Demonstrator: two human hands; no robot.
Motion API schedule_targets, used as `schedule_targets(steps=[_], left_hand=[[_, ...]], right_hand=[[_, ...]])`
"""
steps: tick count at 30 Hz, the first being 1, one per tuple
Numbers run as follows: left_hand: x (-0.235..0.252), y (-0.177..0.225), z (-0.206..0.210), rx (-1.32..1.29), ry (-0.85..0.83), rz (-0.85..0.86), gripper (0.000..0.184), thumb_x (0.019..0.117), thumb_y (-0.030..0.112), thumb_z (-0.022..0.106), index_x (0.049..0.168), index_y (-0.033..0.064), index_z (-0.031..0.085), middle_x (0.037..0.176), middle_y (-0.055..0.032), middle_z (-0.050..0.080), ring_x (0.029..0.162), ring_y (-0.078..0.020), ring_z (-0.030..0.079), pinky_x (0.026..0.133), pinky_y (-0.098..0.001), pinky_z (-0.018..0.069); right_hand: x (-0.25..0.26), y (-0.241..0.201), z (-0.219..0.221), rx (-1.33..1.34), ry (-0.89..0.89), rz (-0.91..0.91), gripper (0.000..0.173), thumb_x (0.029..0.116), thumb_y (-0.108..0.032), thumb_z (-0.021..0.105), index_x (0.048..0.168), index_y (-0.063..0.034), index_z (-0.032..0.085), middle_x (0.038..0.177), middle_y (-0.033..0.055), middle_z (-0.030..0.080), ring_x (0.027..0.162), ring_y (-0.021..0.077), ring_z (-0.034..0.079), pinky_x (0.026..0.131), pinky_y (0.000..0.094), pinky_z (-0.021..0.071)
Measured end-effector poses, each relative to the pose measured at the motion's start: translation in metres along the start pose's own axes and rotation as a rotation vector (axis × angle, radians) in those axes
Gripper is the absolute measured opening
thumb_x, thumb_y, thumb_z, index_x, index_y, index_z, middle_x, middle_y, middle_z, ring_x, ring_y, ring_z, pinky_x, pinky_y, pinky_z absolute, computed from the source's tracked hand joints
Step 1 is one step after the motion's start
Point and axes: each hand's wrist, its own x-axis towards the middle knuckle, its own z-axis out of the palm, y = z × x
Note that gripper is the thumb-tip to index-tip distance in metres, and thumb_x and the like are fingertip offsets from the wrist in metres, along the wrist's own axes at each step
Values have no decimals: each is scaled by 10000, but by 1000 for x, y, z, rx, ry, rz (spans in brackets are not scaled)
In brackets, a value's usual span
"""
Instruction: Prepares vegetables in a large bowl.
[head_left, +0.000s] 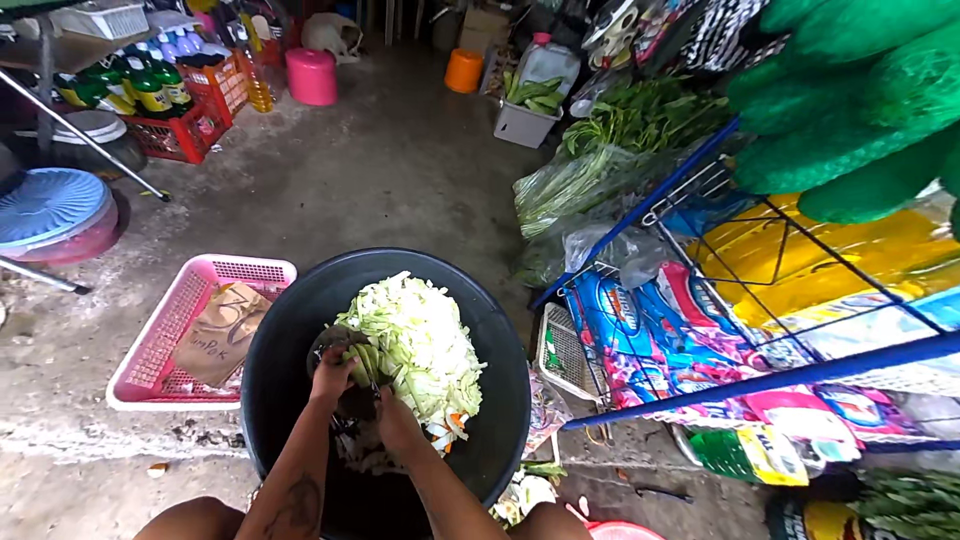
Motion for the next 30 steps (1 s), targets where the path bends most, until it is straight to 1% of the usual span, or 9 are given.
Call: schedule_targets(steps=[4, 6, 11, 13, 15, 17, 19, 24, 30], left_hand=[[-3, -3, -3, -7, -11, -19, 530, 988, 158, 714, 1455, 70, 480, 1399, -213, 575, 1173, -352, 652, 906, -537, 587], [-3, -5, -3, 11, -15, -11, 533, 988, 153, 711, 1457, 64, 475, 1391, -223, 579, 1161, -358, 658, 898, -536, 590], [-2, -3, -2, 81, -22, -3, 530, 996, 180, 703, 1459, 59, 475, 1362, -225, 599, 1132, -355, 677, 894, -530, 598], [-4, -5, -2, 38, -27, -1, 522, 995, 161, 702, 1454, 53, 477, 1370, -227, 586, 1145, -357, 666, 898, -536, 594], [-3, -5, -2, -8, -31, 7, 515, 994, 143, 700, 1449, 48, 479, 1395, -230, 566, 1170, -361, 650, 906, -541, 585], [-5, -5, -4, -27, -38, 11, 515, 1003, 140, 683, 1460, 38, 468, 1426, -238, 545, 1206, -376, 632, 930, -559, 574], [-6, -6, -5, -23, -40, 4, 511, 1008, 143, 677, 1462, 43, 466, 1431, -233, 542, 1221, -374, 624, 936, -561, 570], [-5, -7, -5, -48, -31, -8, 508, 1002, 135, 687, 1459, 61, 476, 1438, -219, 543, 1222, -367, 625, 937, -559, 568], [-3, -10, -5, -71, -31, 8, 509, 997, 142, 697, 1451, 54, 485, 1431, -221, 547, 1203, -357, 636, 922, -540, 577]], right_hand=[[-3, 2, 8, -5, 33, 6, 404, 1132, -268, 362, 1491, -96, 426, 1194, 226, 689, 1127, 388, 693, 958, 559, 555], [-1, 5, 8, 18, 17, -12, 408, 1130, -259, 370, 1487, -69, 426, 1188, 240, 683, 1121, 392, 689, 960, 558, 549], [-19, -38, -39, -170, -66, 98, 469, 1083, -187, 449, 1539, -84, 405, 1332, 235, 639, 1246, 404, 630, 1021, 598, 513], [-25, -45, -48, -201, -23, 99, 433, 1099, -199, 415, 1522, -107, 410, 1297, 215, 659, 1222, 390, 648, 993, 586, 531], [-28, -40, -46, -179, 31, 80, 426, 1135, -274, 342, 1525, -112, 398, 1263, 215, 671, 1198, 389, 662, 983, 571, 538], [-33, -29, -37, -156, 38, 53, 439, 1138, -298, 321, 1535, -122, 386, 1233, 213, 681, 1173, 387, 674, 983, 564, 540], [-38, -19, -26, -137, 26, 49, 463, 1135, -302, 326, 1571, -150, 356, 1233, 207, 689, 1163, 386, 680, 985, 573, 538], [-43, -11, -14, -150, 17, 71, 440, 1130, -293, 345, 1538, -133, 384, 1204, 202, 696, 1157, 378, 684, 985, 553, 541], [-51, -8, -19, -178, -4, 77, 425, 1131, -295, 349, 1522, -136, 401, 1212, 202, 689, 1170, 376, 677, 985, 559, 539]])
